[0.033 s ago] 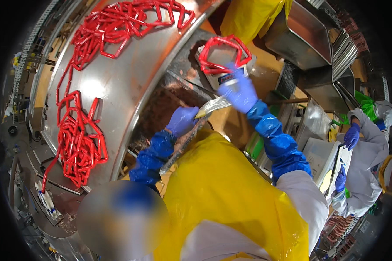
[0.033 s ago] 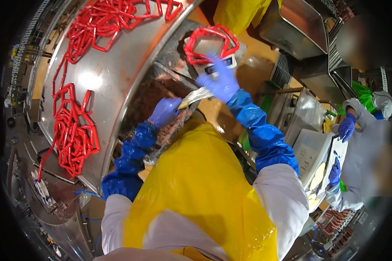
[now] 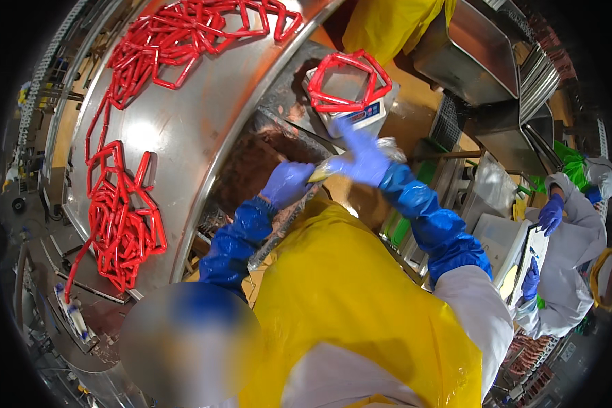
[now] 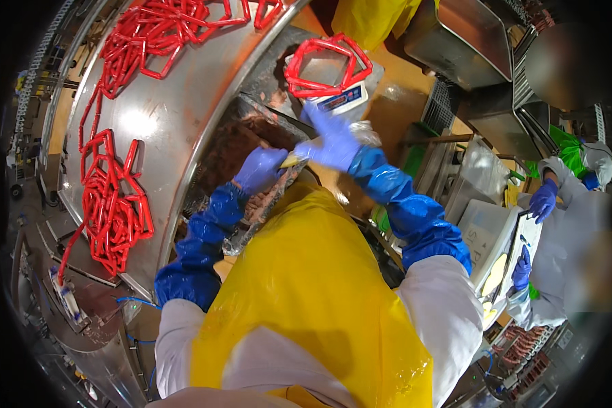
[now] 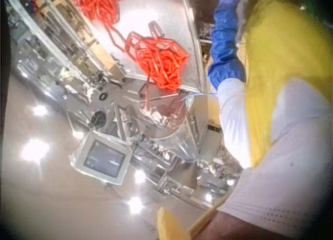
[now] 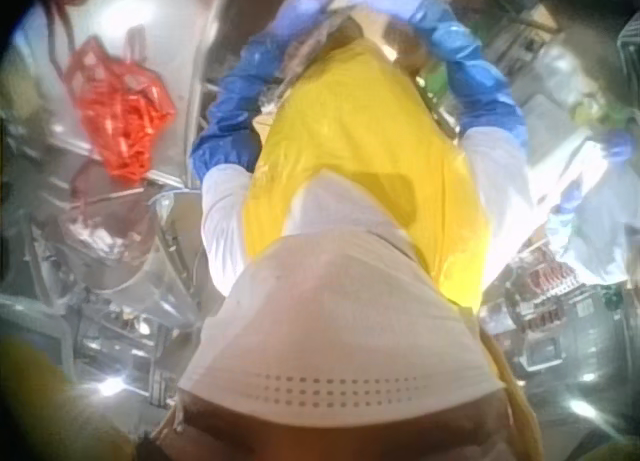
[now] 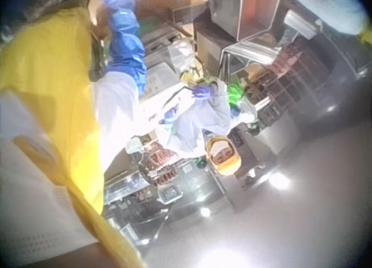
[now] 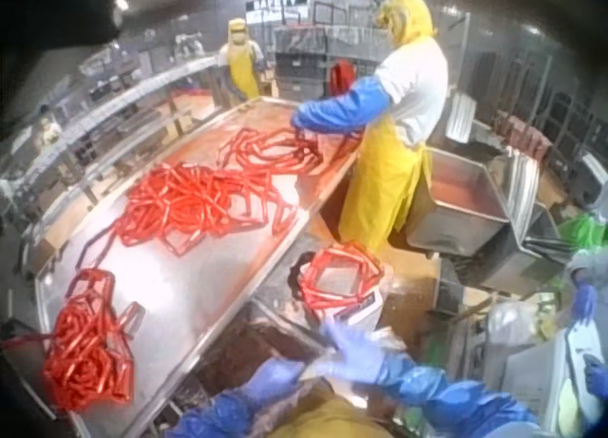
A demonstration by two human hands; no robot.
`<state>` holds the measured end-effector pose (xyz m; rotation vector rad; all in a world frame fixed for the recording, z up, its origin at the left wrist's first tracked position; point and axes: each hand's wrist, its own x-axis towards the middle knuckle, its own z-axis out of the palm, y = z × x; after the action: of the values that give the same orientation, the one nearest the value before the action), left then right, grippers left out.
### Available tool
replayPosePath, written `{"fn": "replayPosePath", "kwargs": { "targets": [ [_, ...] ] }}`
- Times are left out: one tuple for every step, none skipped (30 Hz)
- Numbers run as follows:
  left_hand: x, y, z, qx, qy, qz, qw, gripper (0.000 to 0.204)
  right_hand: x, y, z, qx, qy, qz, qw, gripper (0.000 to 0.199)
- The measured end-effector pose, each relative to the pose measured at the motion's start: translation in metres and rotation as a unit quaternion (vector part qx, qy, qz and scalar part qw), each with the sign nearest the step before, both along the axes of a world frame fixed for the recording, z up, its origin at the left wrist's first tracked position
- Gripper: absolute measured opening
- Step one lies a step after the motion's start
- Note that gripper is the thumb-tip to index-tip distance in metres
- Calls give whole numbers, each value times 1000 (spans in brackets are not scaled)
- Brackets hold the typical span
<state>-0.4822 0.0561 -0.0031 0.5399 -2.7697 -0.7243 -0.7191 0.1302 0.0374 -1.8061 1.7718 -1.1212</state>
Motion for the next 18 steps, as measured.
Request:
{"fn": "replayPosePath", "kwargs": {
  "targets": [
    [-16,-10,11,-15,-7,-44,999,19,6,17,-12,57,-2,65,996,25],
    [-30,-22,21,17,-108,-69,992,24,7,40,-52,135,-83,93,983,25],
    [-41,-41,16,66,-76,-93,991,28,1,48,-75,206,-160,123,958,25],
    [-50,-57,8,120,-44,-103,986,32,-15,46,-74,217,-241,56,944,26],
    [-66,-66,3,98,6,-52,994,37,-30,47,-64,230,-322,-18,918,28],
    [-89,-74,1,67,53,-19,996,39,-40,52,-57,240,-398,-97,880,30],
    [-114,-83,-2,36,98,9,994,40,-49,56,-58,229,-470,-180,833,30],
    [-141,-93,-5,-8,142,25,990,39,-57,56,-58,214,-534,-256,777,31],
    [-164,-96,-8,-35,73,27,996,38,-65,57,-70,244,-451,-339,789,31],
    [-183,-96,-12,-64,3,37,997,37,-71,59,-76,262,-458,-343,777,31],
    [-199,-99,-19,-93,-65,45,993,37,-80,61,-81,278,-465,-349,764,32],
    [-208,-105,-32,-137,-82,37,986,34,-88,64,-89,295,-471,-354,752,32],
    [-216,-106,-53,-179,-95,33,979,31,-100,66,-110,313,-410,-345,784,32],
    [-222,-108,-66,-221,-110,29,969,28,-110,64,-120,332,-352,-299,822,32],
    [-227,-107,-56,-184,-104,25,977,23,-118,61,-131,345,-299,-257,851,32],
    [-225,-109,-46,-123,-71,40,989,23,-123,51,-138,356,-245,-209,877,32],
    [-220,-106,-41,-58,-39,56,996,23,-127,32,-136,361,-244,-160,886,32],
    [-216,-106,-34,7,-7,76,997,23,-130,9,-134,362,-229,-136,893,29]
  ]
}}
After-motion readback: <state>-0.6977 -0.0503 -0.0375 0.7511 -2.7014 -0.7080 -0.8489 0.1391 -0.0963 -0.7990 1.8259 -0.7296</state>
